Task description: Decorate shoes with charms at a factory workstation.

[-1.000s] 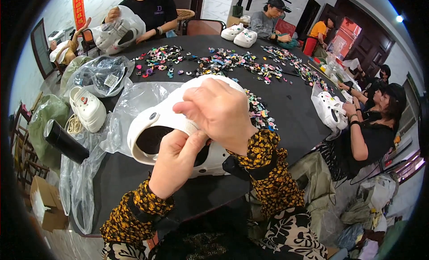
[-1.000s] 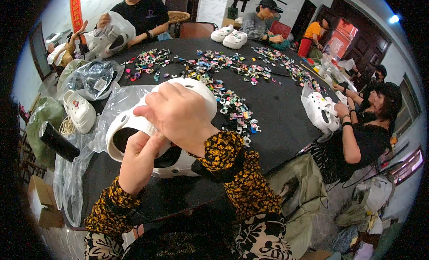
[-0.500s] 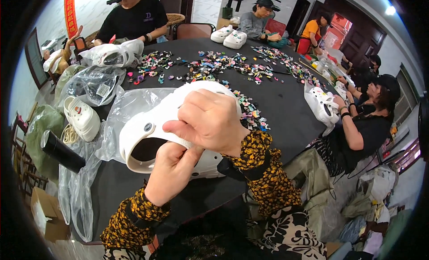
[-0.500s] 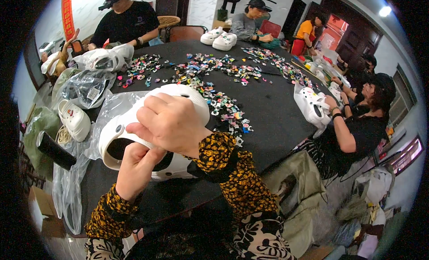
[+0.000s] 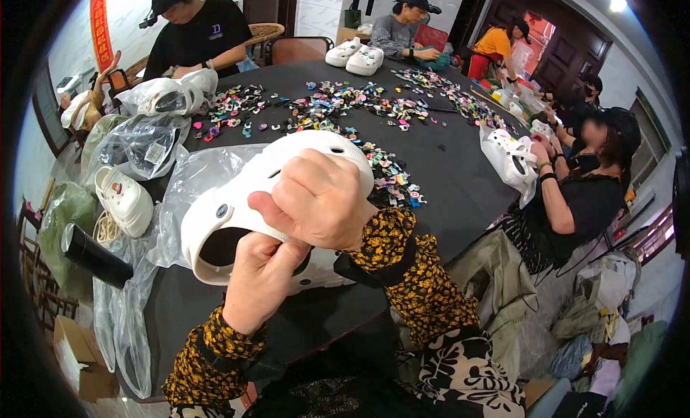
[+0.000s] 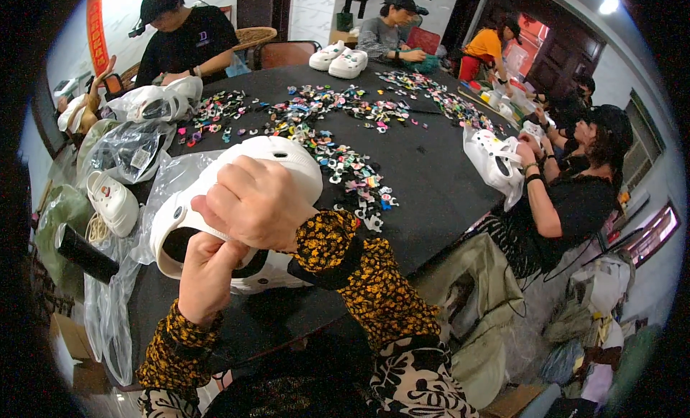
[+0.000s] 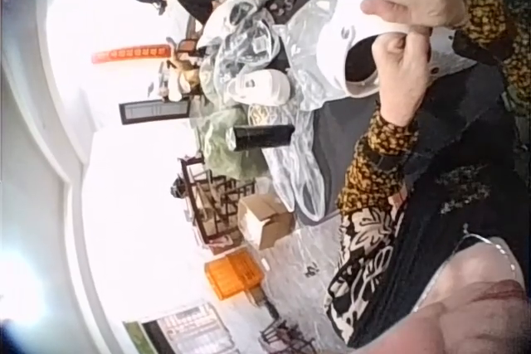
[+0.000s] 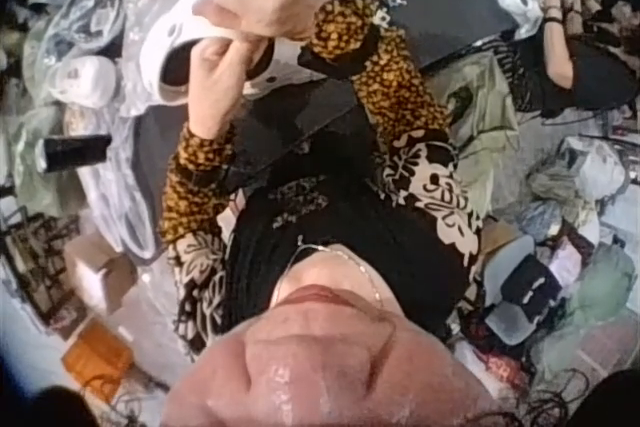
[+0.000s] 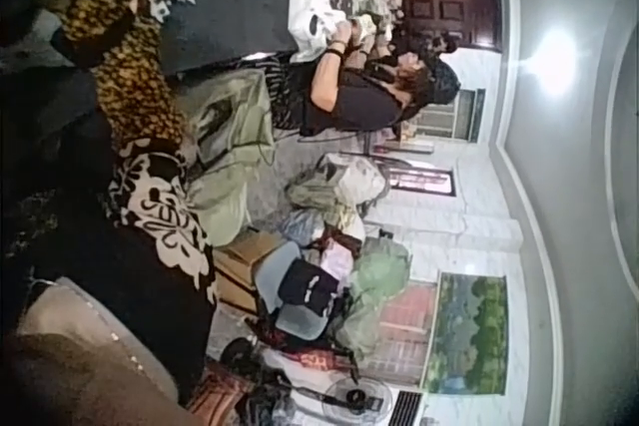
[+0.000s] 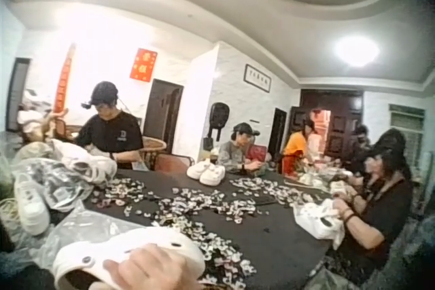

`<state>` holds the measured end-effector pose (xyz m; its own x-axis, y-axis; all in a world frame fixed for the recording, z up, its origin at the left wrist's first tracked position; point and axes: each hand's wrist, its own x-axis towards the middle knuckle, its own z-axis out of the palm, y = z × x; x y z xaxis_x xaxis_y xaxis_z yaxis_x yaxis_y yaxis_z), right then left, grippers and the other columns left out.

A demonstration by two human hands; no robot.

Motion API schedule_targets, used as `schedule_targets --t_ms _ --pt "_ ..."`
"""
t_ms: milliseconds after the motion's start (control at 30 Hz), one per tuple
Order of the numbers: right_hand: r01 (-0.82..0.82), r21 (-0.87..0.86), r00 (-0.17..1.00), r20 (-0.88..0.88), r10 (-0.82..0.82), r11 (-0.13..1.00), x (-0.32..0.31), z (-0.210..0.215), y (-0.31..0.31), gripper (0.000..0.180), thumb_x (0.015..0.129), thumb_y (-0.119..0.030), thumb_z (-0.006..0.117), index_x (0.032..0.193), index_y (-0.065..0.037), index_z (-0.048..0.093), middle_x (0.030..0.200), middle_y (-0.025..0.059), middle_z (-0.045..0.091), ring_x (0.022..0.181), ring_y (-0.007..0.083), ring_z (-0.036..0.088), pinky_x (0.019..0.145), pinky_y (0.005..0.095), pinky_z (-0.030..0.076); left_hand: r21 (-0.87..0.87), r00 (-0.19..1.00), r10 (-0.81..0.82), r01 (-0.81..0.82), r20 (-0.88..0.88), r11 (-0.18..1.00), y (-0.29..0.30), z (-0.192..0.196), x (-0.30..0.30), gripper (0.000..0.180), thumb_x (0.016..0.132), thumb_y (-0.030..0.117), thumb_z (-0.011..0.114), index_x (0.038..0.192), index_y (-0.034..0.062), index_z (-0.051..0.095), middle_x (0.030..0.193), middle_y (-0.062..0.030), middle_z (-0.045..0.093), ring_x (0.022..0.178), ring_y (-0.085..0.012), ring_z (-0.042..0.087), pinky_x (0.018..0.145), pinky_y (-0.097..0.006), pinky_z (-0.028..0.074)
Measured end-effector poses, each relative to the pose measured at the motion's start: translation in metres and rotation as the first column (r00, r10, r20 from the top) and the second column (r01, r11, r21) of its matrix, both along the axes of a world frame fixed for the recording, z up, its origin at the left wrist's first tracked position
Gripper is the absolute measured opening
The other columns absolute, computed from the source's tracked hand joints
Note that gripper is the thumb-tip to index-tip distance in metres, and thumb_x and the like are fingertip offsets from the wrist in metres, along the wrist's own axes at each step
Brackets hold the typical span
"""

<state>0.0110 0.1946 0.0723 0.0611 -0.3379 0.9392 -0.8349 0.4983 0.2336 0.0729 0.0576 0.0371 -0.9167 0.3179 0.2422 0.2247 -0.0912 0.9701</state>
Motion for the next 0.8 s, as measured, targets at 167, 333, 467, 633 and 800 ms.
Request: schedule_targets --t_ms 167,333,467,633,800 --pt "-0.02 0.144 0.977 0.211 -0.011 0.989 0.006 0.011 0.004 0.028 0.07 -0.023 0.076 0.064 -0.008 0.052 0.064 0.0043 0.046 0.055 0.0231 0.052 0.048 0.0343 0.042 -0.018 0.999 0.014 -0.014 -0.041 1.0 -0.001 0.004 0.0 0.021 0.09 0.007 0.054 0.074 -0.006 0.056 0.06 0.0018 0.05 0.058 -0.0051 0.042 0.051 -0.025 0.035" --pt "0.023 0.158 0.966 0.25 -0.062 0.987 0.014 0.013 0.006 0.025 0.072 -0.022 0.074 0.065 -0.009 0.053 0.064 0.0041 0.048 0.057 0.0229 0.054 0.05 0.0342 0.044 -0.094 0.994 -0.018 0.008 -0.108 0.996 -0.002 0.002 0.0 0.021 0.089 0.005 0.055 0.072 -0.0064 0.055 0.058 -0.0005 0.051 0.056 -0.0059 0.043 0.049 -0.025 0.035" --pt "0.007 0.099 0.978 0.205 -0.027 0.995 0.012 0.006 0.005 0.022 0.071 -0.016 0.073 0.064 -0.009 0.053 0.065 0.0032 0.049 0.058 0.0215 0.054 0.05 0.0333 0.044 -0.134 0.996 -0.022 0.009 -0.091 0.991 -0.002 0.004 0.0 0.02 0.087 0.004 0.055 0.07 -0.0063 0.055 0.056 -0.0008 0.05 0.054 -0.0059 0.043 0.048 -0.026 0.035" --pt "-0.003 0.078 0.989 0.149 -0.009 0.997 0.01 0.004 0.001 0.023 0.069 -0.013 0.073 0.062 -0.009 0.051 0.064 0.0028 0.048 0.056 0.0205 0.053 0.046 0.0326 0.042 -0.131 0.993 -0.001 -0.015 -0.12 0.991 -0.005 0.0 -0.001 0.019 0.086 0.003 0.055 0.07 -0.0061 0.055 0.055 -0.0012 0.05 0.053 -0.0058 0.043 0.048 -0.025 0.036" --pt "-0.017 0.051 0.997 0.073 0.013 0.999 0.007 0.002 0.002 0.026 0.068 -0.008 0.072 0.06 -0.008 0.048 0.062 0.0034 0.044 0.052 0.0204 0.048 0.043 0.0322 0.04 -0.115 0.992 0.013 -0.027 -0.123 0.993 -0.004 0.003 -0.001 0.018 0.087 0.003 0.053 0.072 -0.0063 0.056 0.057 -0.0005 0.05 0.055 -0.0053 0.043 0.049 -0.025 0.036"
